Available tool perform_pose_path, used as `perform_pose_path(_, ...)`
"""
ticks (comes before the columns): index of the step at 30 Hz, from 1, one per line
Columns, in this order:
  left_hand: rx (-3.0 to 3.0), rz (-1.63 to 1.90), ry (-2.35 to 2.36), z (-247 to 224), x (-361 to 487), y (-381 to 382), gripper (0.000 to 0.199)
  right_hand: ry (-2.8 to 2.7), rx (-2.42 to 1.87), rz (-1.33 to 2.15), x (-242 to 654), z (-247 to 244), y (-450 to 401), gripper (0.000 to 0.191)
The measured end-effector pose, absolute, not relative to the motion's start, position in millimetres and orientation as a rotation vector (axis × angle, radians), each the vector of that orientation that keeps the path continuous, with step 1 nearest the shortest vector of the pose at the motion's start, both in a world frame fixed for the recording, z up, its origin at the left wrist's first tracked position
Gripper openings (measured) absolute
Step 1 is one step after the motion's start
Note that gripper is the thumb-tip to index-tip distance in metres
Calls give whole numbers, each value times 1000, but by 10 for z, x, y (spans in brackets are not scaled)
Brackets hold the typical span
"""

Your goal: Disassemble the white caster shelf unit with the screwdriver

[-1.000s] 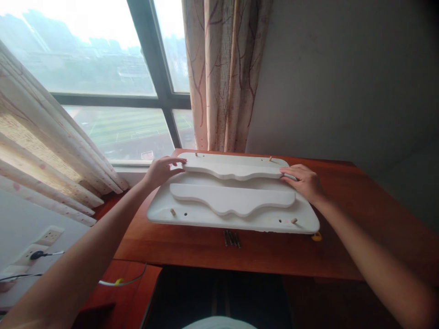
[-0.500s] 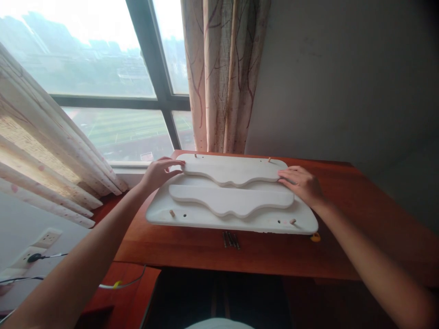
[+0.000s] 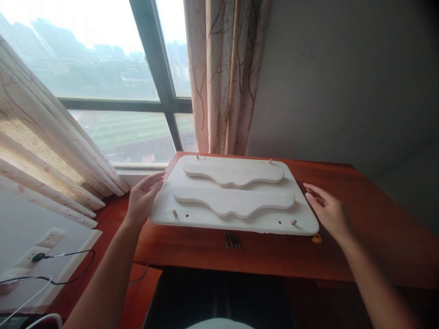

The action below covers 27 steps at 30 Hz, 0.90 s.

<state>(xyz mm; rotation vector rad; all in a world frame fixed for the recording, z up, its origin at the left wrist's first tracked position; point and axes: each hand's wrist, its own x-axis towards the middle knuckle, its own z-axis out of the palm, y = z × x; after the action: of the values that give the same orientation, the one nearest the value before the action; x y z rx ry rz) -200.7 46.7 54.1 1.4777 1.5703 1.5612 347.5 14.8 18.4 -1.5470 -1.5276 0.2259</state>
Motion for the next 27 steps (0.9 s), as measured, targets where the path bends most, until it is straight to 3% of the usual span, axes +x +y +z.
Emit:
perform_pose_path(6, 1171, 1604, 1548, 292, -1898, -140, 60, -1333, -1640, 467, 3421, -76, -500, 47)
perform_pose_path(12, 1308, 1572, 1718, 179, -1809, -406, 59, -1492, -1636, 396, 3313, -87, -751, 50)
perform_pose_path(27, 1232, 1563, 1587, 187, -1732, -104, 67, -1606, -1582, 382, 3317, -79, -471, 57)
